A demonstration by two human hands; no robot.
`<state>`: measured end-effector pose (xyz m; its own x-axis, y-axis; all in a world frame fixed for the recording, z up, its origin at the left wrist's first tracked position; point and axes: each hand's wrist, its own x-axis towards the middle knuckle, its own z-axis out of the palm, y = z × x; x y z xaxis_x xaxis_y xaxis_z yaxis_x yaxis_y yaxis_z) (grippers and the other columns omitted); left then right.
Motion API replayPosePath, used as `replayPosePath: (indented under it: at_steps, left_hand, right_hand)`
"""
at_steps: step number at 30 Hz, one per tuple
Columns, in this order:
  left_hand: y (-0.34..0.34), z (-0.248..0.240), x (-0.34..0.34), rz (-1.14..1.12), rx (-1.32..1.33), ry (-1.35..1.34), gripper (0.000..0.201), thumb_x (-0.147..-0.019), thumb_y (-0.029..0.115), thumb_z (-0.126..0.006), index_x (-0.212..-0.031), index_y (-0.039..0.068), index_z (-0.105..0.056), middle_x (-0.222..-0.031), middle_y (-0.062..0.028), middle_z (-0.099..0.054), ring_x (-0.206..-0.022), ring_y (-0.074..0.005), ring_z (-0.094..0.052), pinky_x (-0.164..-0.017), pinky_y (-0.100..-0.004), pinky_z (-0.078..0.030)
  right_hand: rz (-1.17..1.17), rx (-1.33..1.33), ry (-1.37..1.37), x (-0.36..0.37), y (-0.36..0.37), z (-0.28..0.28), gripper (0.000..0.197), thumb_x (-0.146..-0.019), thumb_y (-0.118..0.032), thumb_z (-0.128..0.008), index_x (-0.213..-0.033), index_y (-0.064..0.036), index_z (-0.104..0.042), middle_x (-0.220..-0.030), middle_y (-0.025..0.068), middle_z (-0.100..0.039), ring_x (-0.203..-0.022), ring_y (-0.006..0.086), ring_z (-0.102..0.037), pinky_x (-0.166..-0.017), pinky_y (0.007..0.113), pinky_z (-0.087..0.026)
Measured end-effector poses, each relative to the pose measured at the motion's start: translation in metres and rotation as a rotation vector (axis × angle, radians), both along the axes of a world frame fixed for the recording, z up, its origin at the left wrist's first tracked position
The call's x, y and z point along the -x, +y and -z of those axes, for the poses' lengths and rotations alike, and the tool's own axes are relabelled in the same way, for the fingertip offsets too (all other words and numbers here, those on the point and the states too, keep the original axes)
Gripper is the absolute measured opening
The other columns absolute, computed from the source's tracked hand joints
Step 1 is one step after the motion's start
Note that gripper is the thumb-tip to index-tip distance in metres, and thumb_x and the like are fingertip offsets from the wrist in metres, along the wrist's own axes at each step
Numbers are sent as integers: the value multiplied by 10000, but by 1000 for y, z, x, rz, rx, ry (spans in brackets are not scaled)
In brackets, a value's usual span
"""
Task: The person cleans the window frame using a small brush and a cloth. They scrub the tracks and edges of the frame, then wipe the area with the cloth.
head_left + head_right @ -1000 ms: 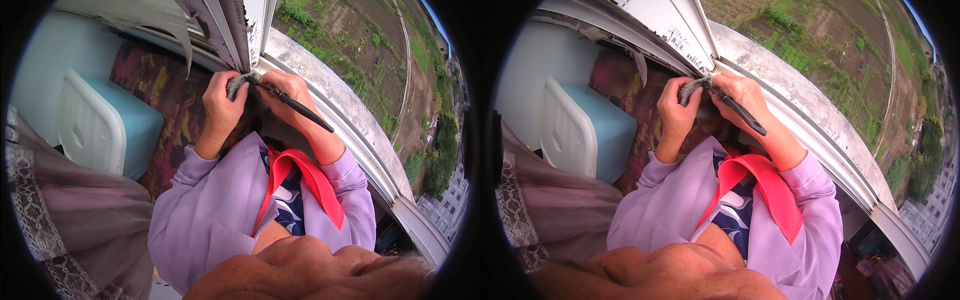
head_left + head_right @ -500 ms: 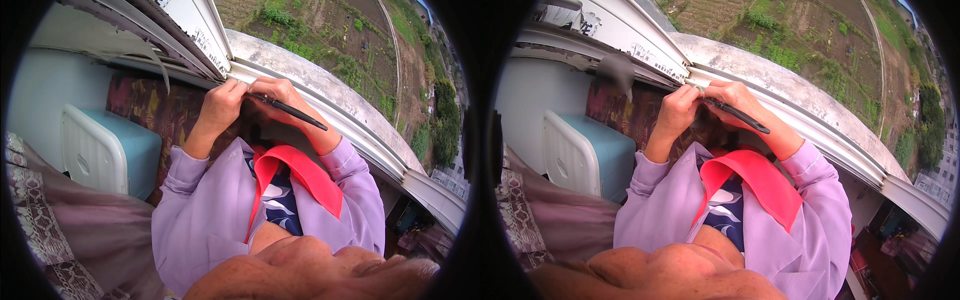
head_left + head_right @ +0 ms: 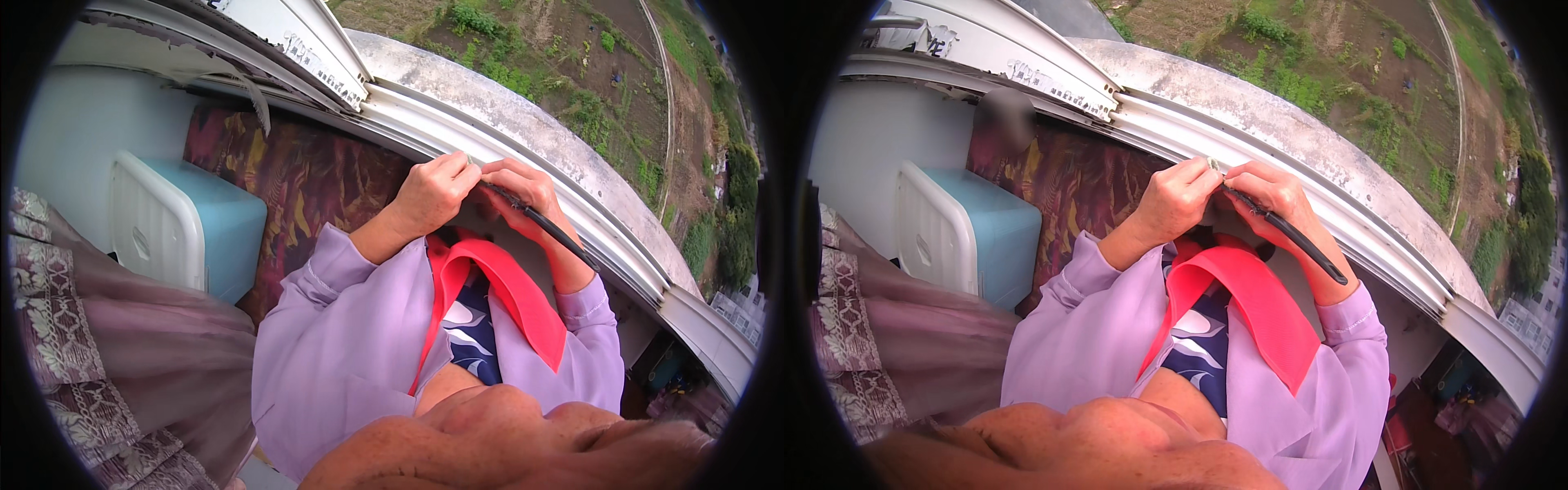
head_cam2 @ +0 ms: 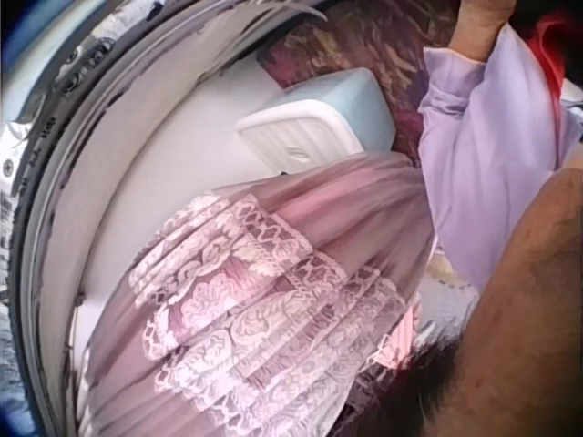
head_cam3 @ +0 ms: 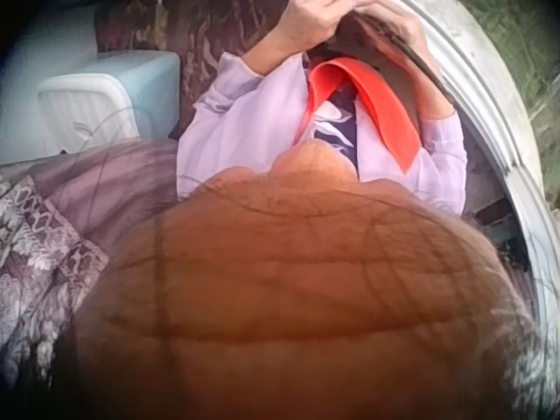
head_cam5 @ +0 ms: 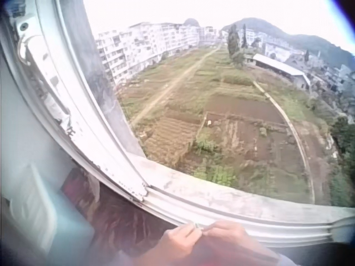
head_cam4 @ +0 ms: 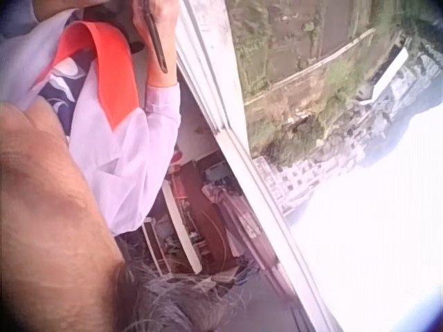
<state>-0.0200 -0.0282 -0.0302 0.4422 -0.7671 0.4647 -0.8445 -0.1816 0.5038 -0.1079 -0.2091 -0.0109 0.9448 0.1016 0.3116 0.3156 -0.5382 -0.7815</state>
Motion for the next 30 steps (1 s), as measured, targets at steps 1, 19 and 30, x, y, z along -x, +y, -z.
replayPosePath:
  at_steps: [1, 19, 30]
  left_hand:
    - [-3, 2, 4, 1, 24, 26, 137, -740, -12, -626, -864, 33, -588, -759, -114, -512, -677, -302, -599, -575, -383, -505]
    - [-107, 15, 111, 173, 149, 134, 70, -773, 64, -601, -821, 41, -557, -741, -91, -483, -623, -256, -599, -502, -346, -520]
    - [-190, 18, 188, 329, 217, 181, 136, -717, 35, -629, -839, 24, -571, -734, -81, -489, -600, -237, -580, -476, -337, -498]
  right_hand:
    - [3, 3, 6, 3, -3, -2, 193, -733, 40, -706, -913, 3, -649, -930, 133, -655, -781, 317, -660, -650, 364, -526]
    - [157, 73, 193, 127, -88, -34, 164, -730, 47, -725, -879, 18, -663, -825, 129, -631, -709, 279, -665, -588, 357, -514]
    - [335, 77, 308, 223, -150, -42, 182, -730, 68, -714, -899, 28, -658, -811, 132, -626, -679, 283, -641, -599, 334, -495]
